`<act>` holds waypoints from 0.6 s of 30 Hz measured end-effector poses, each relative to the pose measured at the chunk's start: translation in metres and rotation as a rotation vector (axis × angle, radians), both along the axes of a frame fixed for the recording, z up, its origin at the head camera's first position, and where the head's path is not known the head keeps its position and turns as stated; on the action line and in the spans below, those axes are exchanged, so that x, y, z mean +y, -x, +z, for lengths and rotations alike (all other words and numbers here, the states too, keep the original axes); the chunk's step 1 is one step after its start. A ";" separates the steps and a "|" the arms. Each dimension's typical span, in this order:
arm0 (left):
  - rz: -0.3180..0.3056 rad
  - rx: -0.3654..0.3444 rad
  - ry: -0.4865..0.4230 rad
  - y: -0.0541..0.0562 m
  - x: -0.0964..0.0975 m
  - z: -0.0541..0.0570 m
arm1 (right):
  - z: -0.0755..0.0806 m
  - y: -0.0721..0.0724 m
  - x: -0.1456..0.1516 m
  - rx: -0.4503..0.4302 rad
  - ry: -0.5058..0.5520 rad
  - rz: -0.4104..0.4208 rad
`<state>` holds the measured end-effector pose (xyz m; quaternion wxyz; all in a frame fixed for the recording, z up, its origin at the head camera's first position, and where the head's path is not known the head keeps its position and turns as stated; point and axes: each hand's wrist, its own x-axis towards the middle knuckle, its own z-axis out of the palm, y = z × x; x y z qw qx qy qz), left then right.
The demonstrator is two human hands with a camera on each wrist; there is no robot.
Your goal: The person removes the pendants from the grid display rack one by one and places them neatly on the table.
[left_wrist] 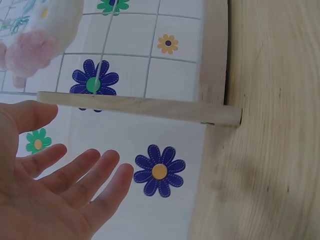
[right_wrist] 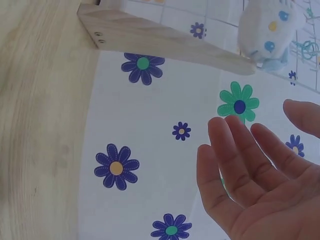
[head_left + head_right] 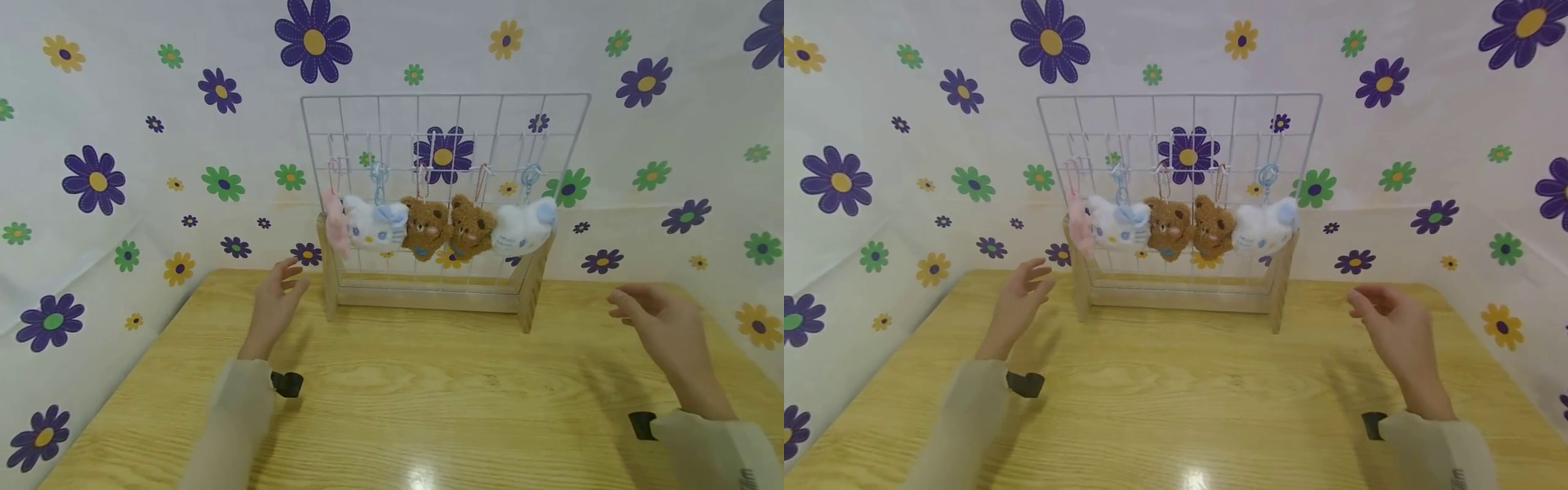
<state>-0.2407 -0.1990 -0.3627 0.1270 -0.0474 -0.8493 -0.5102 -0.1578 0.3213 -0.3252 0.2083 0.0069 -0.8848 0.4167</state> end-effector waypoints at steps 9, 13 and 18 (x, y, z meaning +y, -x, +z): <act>0.007 -0.075 -0.125 0.027 0.016 -0.007 | 0.006 0.003 -0.005 -0.023 0.058 -0.005; 0.011 -0.106 -0.163 0.035 0.020 -0.011 | 0.008 0.005 -0.007 -0.043 0.070 -0.010; -0.001 -0.111 -0.205 0.042 0.025 -0.015 | 0.011 0.008 -0.008 -0.043 0.087 -0.008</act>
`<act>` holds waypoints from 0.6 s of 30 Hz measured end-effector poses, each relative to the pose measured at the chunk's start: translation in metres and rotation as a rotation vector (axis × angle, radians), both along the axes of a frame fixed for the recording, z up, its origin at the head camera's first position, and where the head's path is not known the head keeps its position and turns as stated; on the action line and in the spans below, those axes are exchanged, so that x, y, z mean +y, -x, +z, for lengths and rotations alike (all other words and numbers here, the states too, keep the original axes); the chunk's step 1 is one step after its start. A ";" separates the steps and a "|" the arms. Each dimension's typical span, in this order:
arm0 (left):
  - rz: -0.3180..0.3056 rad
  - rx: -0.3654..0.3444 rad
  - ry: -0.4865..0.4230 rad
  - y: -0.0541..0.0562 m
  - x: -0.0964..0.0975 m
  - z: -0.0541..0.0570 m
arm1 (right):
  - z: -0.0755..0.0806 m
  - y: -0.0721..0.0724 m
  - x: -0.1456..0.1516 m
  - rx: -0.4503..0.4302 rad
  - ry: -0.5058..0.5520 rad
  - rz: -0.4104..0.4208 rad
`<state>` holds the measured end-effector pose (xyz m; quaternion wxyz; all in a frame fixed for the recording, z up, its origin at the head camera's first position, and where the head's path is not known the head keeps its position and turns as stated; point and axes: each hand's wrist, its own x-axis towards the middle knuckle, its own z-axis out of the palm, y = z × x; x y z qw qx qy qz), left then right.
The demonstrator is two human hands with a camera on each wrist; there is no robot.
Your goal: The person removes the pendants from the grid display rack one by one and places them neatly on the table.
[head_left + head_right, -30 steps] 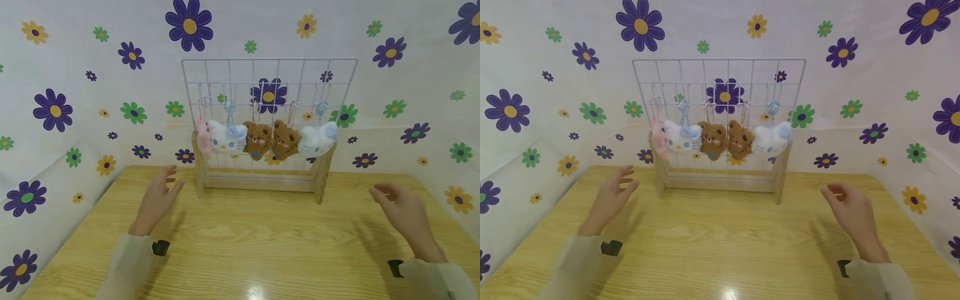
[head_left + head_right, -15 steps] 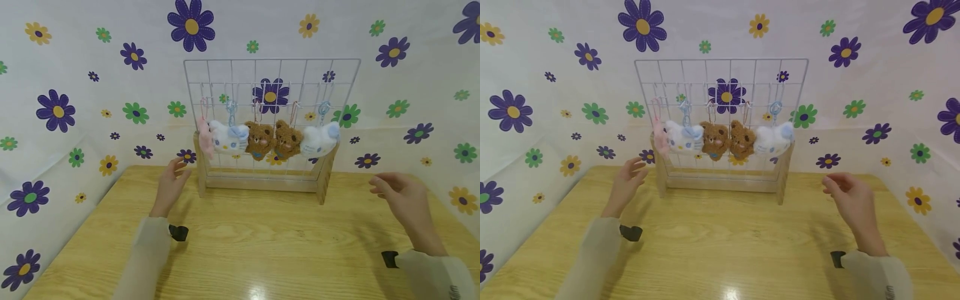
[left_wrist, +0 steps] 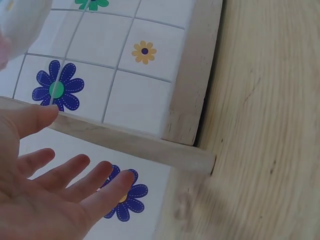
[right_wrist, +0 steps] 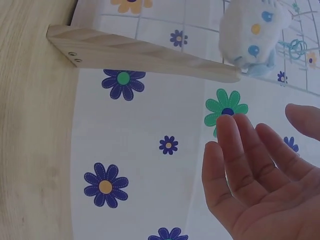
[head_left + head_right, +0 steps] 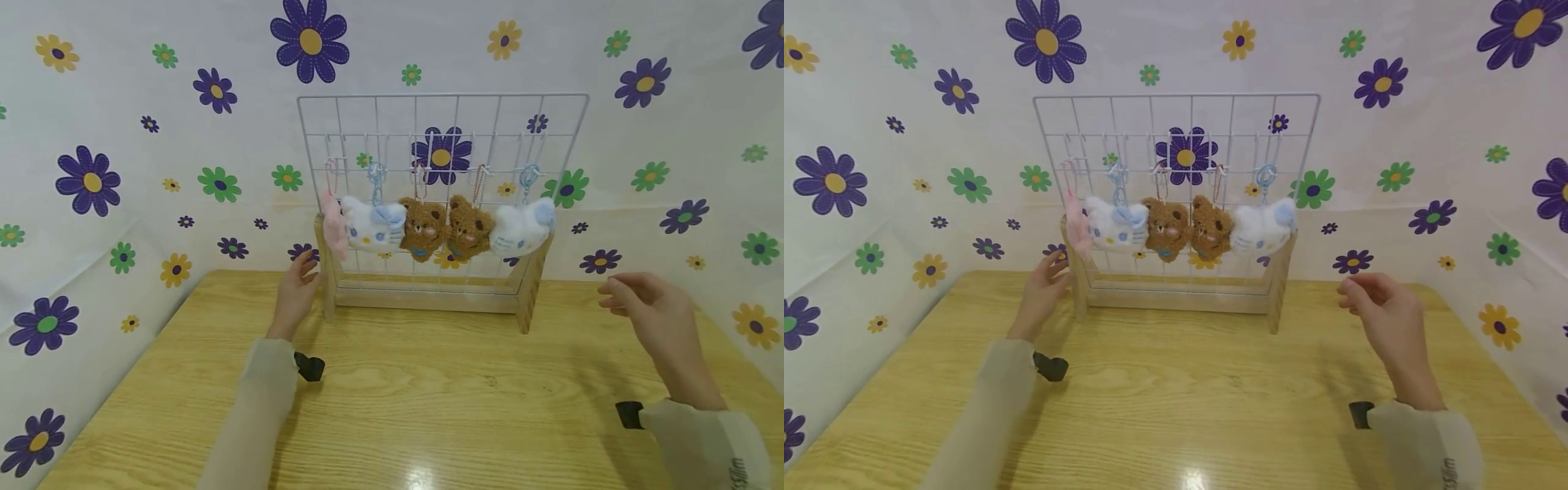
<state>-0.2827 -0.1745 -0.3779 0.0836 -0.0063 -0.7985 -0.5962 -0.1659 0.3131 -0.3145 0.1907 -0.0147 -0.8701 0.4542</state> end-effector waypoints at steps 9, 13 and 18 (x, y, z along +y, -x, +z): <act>-0.022 0.023 -0.051 0.008 0.014 -0.005 | 0.016 0.005 -0.006 0.097 0.115 0.048; -0.007 0.003 -0.003 0.009 0.015 -0.008 | 0.025 0.011 -0.012 0.124 0.146 0.071; 0.004 0.043 0.083 0.007 0.016 -0.013 | 0.037 0.020 -0.022 0.166 0.192 0.087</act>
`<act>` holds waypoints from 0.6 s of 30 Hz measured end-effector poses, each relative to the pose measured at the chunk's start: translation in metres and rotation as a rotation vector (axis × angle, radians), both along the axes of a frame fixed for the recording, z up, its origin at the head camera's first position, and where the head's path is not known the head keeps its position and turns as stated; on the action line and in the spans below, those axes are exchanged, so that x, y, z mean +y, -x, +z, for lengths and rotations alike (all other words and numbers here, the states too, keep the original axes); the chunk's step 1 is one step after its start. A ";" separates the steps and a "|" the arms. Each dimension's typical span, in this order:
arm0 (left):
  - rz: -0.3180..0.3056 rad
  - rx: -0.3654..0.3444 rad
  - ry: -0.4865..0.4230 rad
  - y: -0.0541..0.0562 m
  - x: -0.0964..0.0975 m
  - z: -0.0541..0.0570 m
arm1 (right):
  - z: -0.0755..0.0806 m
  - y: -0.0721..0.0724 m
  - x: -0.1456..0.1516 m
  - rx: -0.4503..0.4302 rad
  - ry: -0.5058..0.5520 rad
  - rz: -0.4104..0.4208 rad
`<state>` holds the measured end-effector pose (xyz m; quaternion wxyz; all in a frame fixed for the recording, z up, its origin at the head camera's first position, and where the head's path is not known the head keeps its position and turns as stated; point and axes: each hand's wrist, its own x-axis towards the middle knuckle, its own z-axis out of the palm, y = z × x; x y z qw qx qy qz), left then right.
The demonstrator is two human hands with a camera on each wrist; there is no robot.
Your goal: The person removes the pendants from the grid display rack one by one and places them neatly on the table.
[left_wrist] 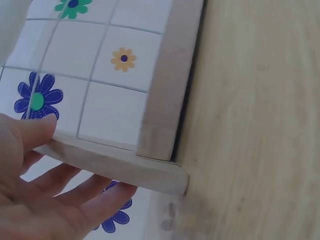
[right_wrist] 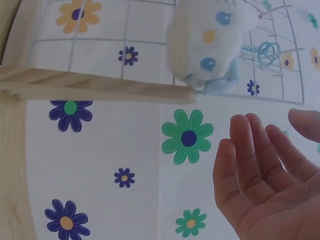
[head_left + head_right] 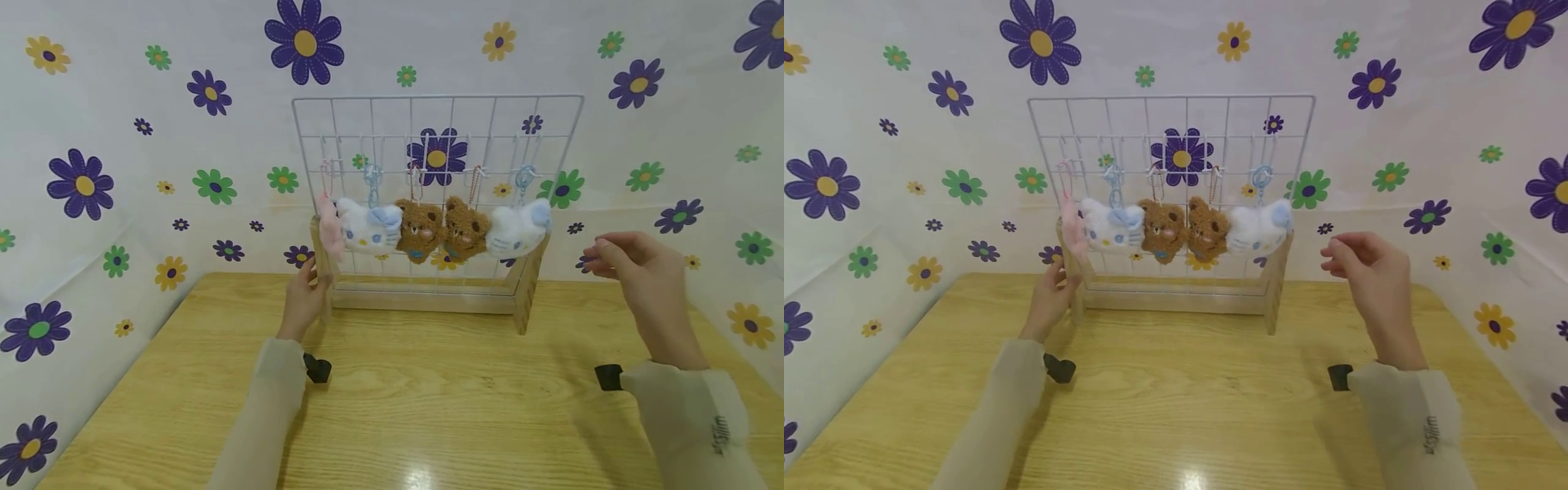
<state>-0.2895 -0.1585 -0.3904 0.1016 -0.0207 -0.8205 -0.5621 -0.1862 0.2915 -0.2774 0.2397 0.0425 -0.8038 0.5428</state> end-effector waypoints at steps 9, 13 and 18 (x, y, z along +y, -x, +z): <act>0.037 0.157 0.134 -0.004 0.004 -0.010 | 0.021 0.016 -0.015 -0.017 0.016 -0.008; 0.035 0.168 0.148 -0.004 0.003 -0.010 | 0.029 0.024 -0.019 -0.008 0.094 0.040; 0.028 0.183 0.172 -0.001 0.001 -0.011 | 0.037 0.031 -0.020 0.007 0.164 0.100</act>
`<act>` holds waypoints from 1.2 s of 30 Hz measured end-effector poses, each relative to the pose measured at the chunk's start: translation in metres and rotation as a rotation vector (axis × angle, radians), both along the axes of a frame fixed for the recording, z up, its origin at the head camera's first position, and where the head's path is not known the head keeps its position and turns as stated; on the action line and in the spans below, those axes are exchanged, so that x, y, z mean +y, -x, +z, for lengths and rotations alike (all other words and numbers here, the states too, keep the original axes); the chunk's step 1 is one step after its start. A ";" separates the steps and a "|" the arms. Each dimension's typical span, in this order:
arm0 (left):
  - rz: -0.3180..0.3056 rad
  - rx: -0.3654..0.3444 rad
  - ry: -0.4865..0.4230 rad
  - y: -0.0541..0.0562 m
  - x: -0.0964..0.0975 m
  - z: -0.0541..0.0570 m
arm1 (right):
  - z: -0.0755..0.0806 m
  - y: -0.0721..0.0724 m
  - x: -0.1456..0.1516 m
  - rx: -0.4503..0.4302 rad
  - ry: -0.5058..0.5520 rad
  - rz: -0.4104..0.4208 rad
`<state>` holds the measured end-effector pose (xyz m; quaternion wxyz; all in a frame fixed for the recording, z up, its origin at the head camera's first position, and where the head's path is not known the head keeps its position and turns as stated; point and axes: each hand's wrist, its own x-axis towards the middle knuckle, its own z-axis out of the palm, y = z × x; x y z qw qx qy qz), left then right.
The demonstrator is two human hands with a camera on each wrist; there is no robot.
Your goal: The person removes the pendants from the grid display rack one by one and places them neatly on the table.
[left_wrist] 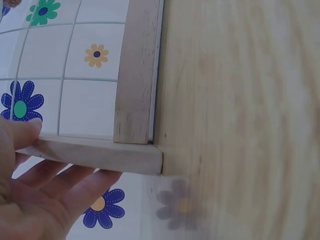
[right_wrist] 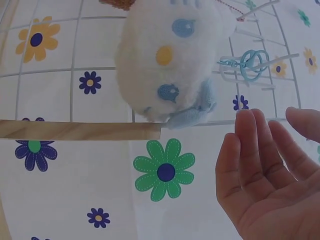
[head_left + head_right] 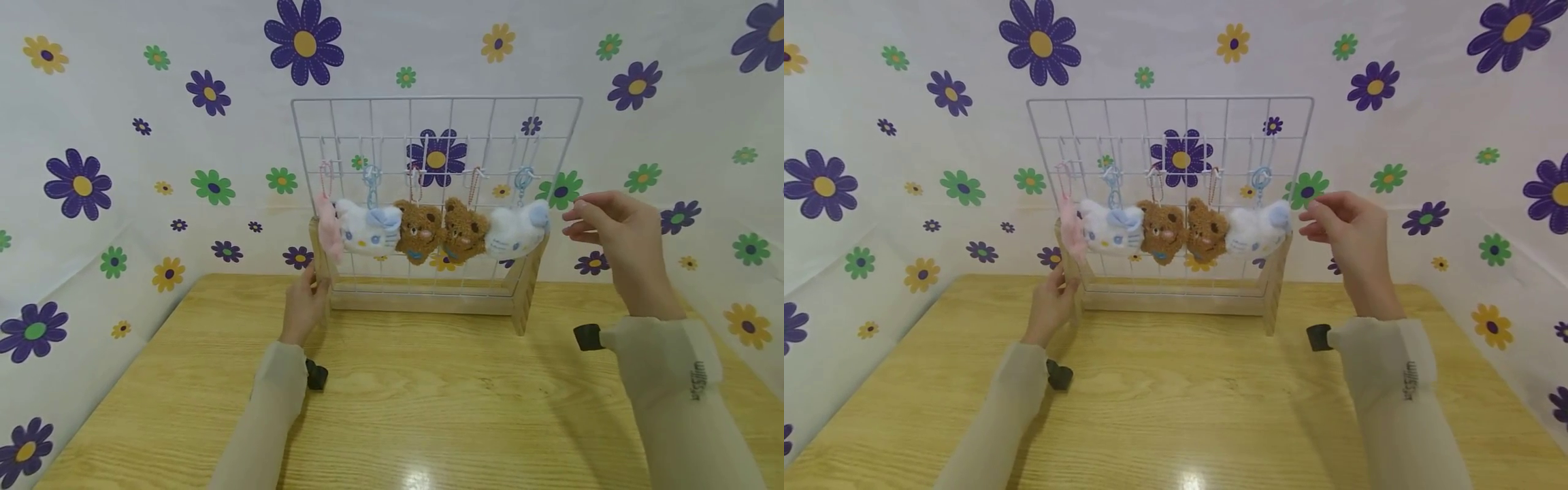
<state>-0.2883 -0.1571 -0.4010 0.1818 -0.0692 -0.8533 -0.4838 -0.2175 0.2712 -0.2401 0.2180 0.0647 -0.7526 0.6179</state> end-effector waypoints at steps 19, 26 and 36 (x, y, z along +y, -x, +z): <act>0.002 0.027 0.016 0.001 0.000 -0.001 | 0.021 0.027 -0.008 -0.079 -0.109 -0.013; 0.013 0.025 0.027 0.001 0.000 -0.001 | 0.026 0.033 -0.011 -0.070 -0.159 -0.017; 0.001 0.043 -0.009 -0.001 0.000 -0.003 | 0.029 0.036 -0.017 -0.102 -0.142 0.000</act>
